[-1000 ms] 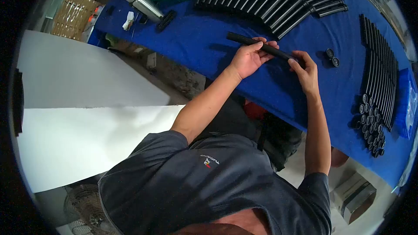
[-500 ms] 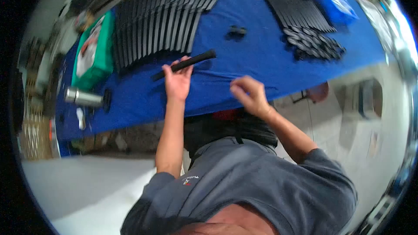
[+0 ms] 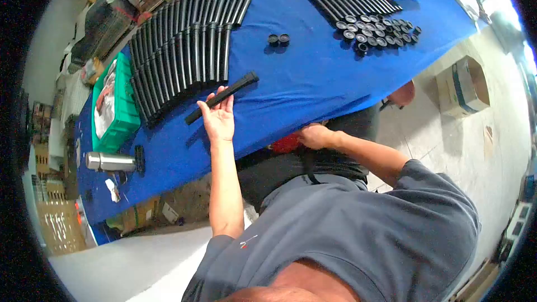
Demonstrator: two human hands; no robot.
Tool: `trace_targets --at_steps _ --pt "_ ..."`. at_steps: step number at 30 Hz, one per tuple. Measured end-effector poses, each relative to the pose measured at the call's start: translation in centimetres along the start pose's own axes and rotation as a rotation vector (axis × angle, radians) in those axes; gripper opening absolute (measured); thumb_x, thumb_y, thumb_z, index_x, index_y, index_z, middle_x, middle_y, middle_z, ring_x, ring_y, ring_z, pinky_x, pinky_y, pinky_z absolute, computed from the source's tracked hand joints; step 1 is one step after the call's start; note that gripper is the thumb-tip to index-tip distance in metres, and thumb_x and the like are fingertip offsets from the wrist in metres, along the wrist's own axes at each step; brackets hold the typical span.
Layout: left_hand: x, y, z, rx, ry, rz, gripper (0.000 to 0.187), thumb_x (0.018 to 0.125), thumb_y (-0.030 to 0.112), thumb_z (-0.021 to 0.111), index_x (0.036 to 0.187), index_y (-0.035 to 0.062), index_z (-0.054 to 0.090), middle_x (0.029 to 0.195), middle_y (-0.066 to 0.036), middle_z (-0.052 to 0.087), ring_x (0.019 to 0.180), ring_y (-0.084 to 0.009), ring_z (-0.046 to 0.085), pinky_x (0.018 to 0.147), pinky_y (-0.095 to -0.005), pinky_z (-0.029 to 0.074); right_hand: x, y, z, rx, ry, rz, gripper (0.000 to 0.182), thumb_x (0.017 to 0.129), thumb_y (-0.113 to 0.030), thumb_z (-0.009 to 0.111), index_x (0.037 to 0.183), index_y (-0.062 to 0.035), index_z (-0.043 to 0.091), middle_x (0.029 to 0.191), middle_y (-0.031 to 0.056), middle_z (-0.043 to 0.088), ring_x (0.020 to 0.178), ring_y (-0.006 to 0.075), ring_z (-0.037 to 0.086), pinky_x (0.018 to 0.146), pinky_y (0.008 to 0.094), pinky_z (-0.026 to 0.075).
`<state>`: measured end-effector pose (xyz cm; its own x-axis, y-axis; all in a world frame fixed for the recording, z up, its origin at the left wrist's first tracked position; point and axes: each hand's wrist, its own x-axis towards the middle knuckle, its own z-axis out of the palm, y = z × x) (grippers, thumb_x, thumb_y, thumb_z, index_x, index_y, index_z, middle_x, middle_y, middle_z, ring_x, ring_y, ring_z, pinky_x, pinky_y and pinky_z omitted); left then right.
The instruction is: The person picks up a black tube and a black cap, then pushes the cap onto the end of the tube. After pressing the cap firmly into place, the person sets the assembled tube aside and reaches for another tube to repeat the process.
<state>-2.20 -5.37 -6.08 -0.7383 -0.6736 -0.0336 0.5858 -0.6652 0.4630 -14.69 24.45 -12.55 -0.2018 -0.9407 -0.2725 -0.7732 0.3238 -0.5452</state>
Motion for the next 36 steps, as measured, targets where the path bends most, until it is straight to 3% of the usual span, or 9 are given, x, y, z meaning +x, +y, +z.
trace_targets --at_steps 1,3,4,6,8,12,22,36 --pt "0.0 0.1 0.1 -0.01 -0.004 -0.006 0.049 0.101 0.054 0.055 0.114 0.0083 0.065 0.129 -0.019 0.066 0.13 -0.0357 0.057 0.113 -0.0499 0.045 -0.3 0.0 -0.9 0.08 0.127 -0.116 0.035 0.096 -0.03 0.059 0.122 -0.0067 0.067 0.113 0.0228 0.069 0.103 0.0418 0.066 0.093 0.0524 0.051" --pt "-0.1 0.4 0.3 -0.023 0.011 0.0 0.048 0.1 0.053 0.057 0.113 0.0071 0.066 0.13 -0.02 0.066 0.129 -0.0371 0.058 0.114 -0.0509 0.045 2.8 2.0 -2.4 -0.006 -0.336 -0.027 0.053 0.09 -0.037 0.064 0.135 -0.0087 0.063 0.128 0.0227 0.066 0.123 0.0399 0.06 0.106 0.0491 0.045" --pt "-0.2 0.4 0.3 -0.033 0.02 -0.001 0.049 0.1 0.053 0.056 0.113 0.0061 0.067 0.13 -0.022 0.066 0.129 -0.0381 0.058 0.114 -0.0517 0.045 4.4 2.5 -2.7 -0.08 -0.421 -0.001 0.054 0.088 -0.039 0.067 0.132 -0.0087 0.066 0.129 0.0215 0.067 0.124 0.0373 0.06 0.107 0.0482 0.045" --pt "-0.1 0.1 0.0 -0.05 -0.019 -0.012 0.05 0.1 0.051 0.057 0.111 0.0043 0.068 0.131 -0.023 0.065 0.13 -0.0395 0.058 0.115 -0.053 0.045 3.9 1.6 -5.2 -0.115 -0.027 0.031 0.048 0.091 -0.041 0.062 0.126 -0.0078 0.068 0.132 0.0182 0.066 0.125 0.0342 0.059 0.111 0.0474 0.043" --pt "-0.1 0.1 -0.2 -0.059 -0.025 -0.022 0.052 0.102 0.052 0.053 0.112 0.0033 0.07 0.134 -0.024 0.064 0.132 -0.0402 0.056 0.116 -0.0533 0.043 4.2 2.3 -6.0 -0.087 0.136 0.057 0.049 0.092 -0.043 0.061 0.126 -0.0078 0.068 0.132 0.0183 0.066 0.124 0.0344 0.059 0.111 0.0476 0.043" --pt "-0.1 0.3 0.2 0.048 -0.035 -0.031 0.051 0.101 0.055 0.052 0.115 0.0091 0.068 0.137 -0.021 0.062 0.134 -0.0358 0.054 0.114 -0.0481 0.045 4.5 3.6 -6.4 -0.04 0.162 0.119 0.051 0.093 -0.045 0.059 0.127 -0.0076 0.067 0.132 0.0185 0.066 0.124 0.0348 0.06 0.11 0.048 0.043" --pt "0.0 0.3 0.1 0.02 -0.035 -0.023 0.055 0.102 0.054 0.051 0.116 0.0044 0.069 0.138 -0.025 0.061 0.134 -0.0395 0.054 0.116 -0.0526 0.043 4.3 8.2 -8.1 0.017 0.219 0.245 0.057 0.095 -0.05 0.054 0.131 -0.0073 0.065 0.131 0.019 0.067 0.123 0.0357 0.061 0.108 0.0491 0.044" --pt "0.2 0.5 0.1 0.105 -0.083 -0.035 0.054 0.102 0.057 0.049 0.119 0.0089 0.067 0.136 -0.022 0.063 0.136 -0.0374 0.053 0.117 -0.0509 0.042 3.5 1.0 0.0 0.109 0.239 0.089 0.064 0.099 -0.057 0.048 0.135 -0.0068 0.062 0.13 0.0197 0.067 0.121 0.037 0.062 0.105 0.0505 0.046"
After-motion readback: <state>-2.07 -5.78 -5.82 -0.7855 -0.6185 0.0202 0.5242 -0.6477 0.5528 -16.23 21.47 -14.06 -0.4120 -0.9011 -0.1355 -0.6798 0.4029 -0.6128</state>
